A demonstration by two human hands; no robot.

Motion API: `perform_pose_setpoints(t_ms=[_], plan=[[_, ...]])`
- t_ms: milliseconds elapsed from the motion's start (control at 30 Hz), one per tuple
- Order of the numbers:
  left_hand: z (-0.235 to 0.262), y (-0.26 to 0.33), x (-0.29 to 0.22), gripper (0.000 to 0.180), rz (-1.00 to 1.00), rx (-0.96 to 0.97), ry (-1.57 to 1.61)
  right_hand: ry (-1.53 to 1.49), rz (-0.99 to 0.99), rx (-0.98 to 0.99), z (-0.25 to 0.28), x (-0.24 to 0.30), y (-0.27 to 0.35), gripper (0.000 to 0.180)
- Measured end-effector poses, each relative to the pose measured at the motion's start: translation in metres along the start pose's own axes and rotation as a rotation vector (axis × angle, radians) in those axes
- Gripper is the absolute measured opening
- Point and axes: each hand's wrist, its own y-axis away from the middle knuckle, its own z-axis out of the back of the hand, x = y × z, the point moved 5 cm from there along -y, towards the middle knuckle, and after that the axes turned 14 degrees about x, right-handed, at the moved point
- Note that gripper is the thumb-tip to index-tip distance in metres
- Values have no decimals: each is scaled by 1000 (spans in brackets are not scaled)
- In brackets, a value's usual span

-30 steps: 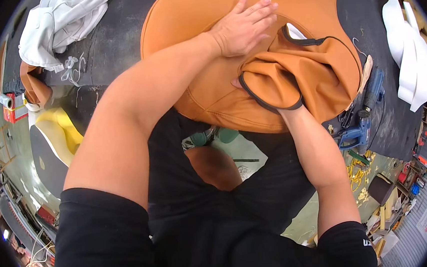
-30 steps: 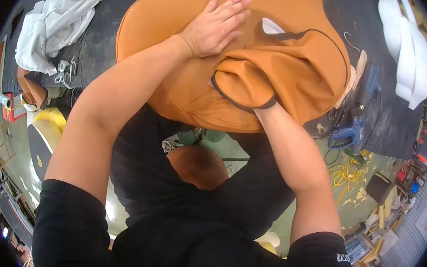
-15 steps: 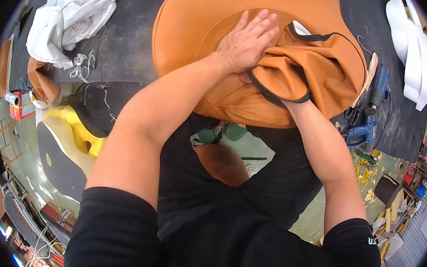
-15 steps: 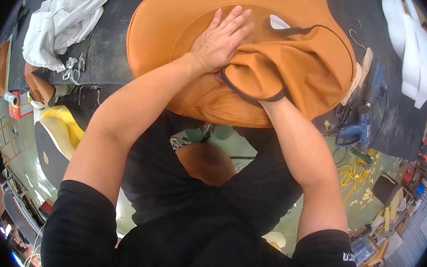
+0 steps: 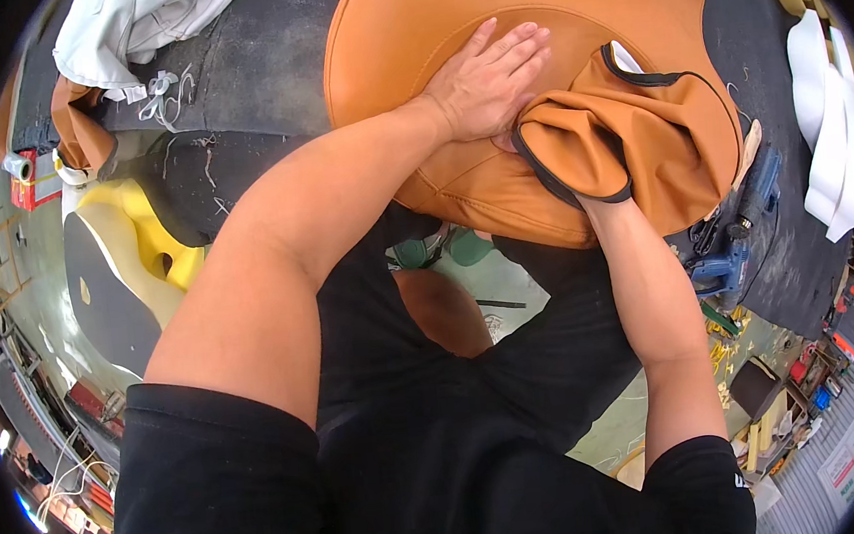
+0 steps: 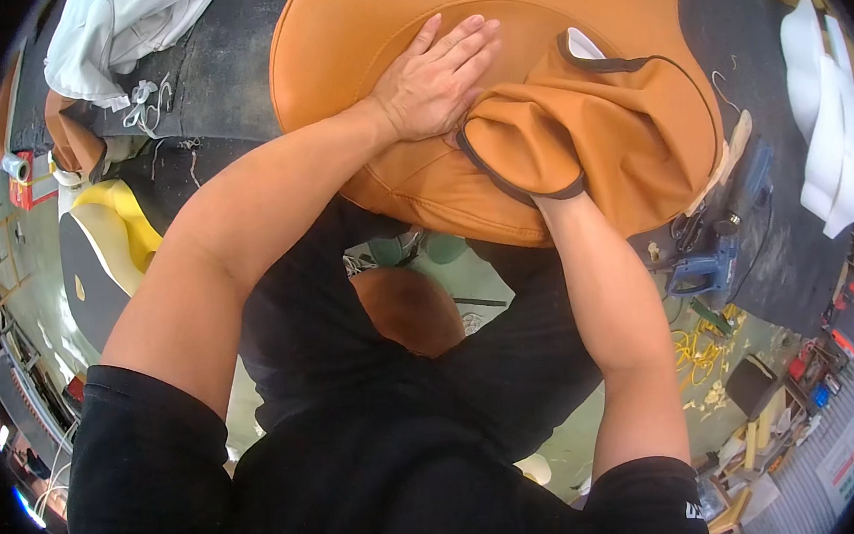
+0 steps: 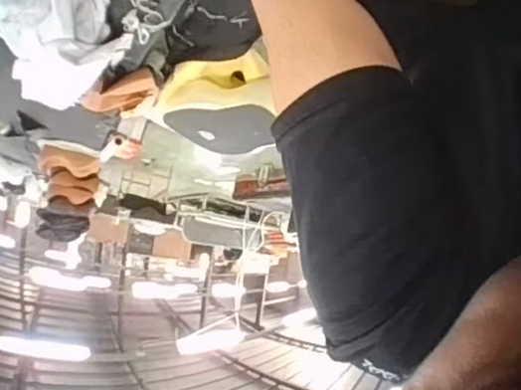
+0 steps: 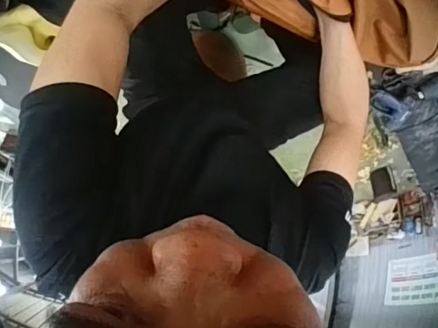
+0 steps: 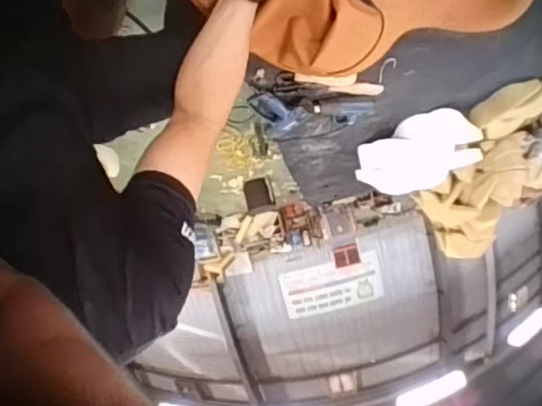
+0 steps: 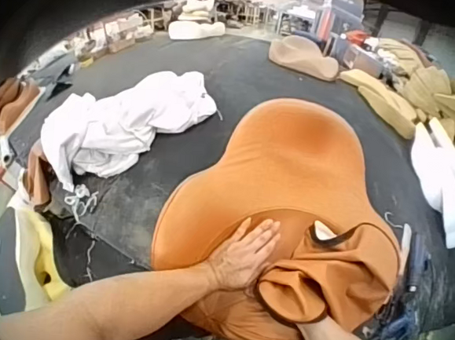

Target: Manually fitting and smoothing a leather cover onto a foam chair seat component.

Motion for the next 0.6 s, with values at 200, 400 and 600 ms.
perform_pose_setpoints(t_ms=[200,400,600], plan=[[1,12,-1,63,45,44,-83,-118,125,23,-14,-31,0,58],[5,22,-8,68,74,71,-120,-7,256,-98,-9,-30,0,52],[3,24,-13,71,130,81,-142,-52,348,-89,-20,-49,-1,60]])
